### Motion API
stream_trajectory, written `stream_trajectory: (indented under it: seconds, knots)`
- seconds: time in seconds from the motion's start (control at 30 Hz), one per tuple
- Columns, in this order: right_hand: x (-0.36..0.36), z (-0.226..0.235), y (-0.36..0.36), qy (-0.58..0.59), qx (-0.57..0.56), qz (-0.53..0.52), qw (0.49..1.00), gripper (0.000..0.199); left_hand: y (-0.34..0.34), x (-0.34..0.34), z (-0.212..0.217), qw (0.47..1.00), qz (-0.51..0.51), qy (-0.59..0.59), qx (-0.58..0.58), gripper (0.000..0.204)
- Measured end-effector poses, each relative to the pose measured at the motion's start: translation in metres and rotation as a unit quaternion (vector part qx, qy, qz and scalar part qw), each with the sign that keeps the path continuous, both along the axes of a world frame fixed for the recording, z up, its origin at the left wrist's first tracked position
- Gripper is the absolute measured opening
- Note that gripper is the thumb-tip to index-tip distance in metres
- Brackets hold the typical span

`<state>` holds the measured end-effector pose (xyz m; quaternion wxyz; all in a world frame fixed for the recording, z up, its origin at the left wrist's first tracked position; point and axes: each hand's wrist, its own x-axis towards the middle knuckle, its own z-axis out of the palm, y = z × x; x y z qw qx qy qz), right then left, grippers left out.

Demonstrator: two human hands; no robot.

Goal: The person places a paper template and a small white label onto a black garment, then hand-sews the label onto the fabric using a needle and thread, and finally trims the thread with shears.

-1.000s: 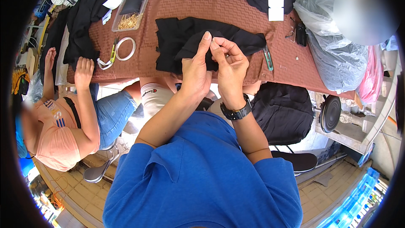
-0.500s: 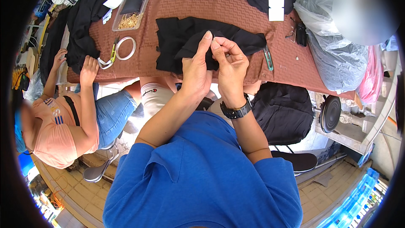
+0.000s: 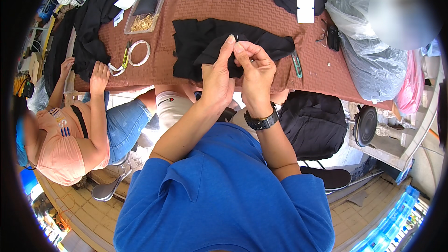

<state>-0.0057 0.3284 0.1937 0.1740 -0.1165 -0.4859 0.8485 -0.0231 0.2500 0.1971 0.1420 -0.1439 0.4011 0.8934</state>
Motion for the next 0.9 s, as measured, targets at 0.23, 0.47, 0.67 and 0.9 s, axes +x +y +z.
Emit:
stream_trajectory:
  seconds: [0.23, 0.47, 0.67, 0.9]
  knots:
    - [0.002, -0.004, 0.016, -0.003, 0.016, 0.033, 0.999, 0.013, -0.004, -0.005, 0.013, 0.999, 0.007, 0.031, 0.035, 0.016]
    - [-0.002, -0.008, 0.017, 0.062, 0.307, -0.037, 0.949, 0.017, -0.005, -0.004, 0.012, 0.999, -0.001, 0.015, 0.029, 0.019]
    - [-0.005, -0.001, 0.017, 0.065, 0.418, -0.1, 0.901, 0.017, -0.002, -0.003, 0.008, 0.998, 0.013, 0.051, 0.027, 0.018]
    - [-0.008, -0.001, 0.026, 0.098, 0.407, -0.058, 0.906, 0.011, -0.008, -0.004, 0.004, 1.0, -0.001, 0.016, 0.022, 0.018]
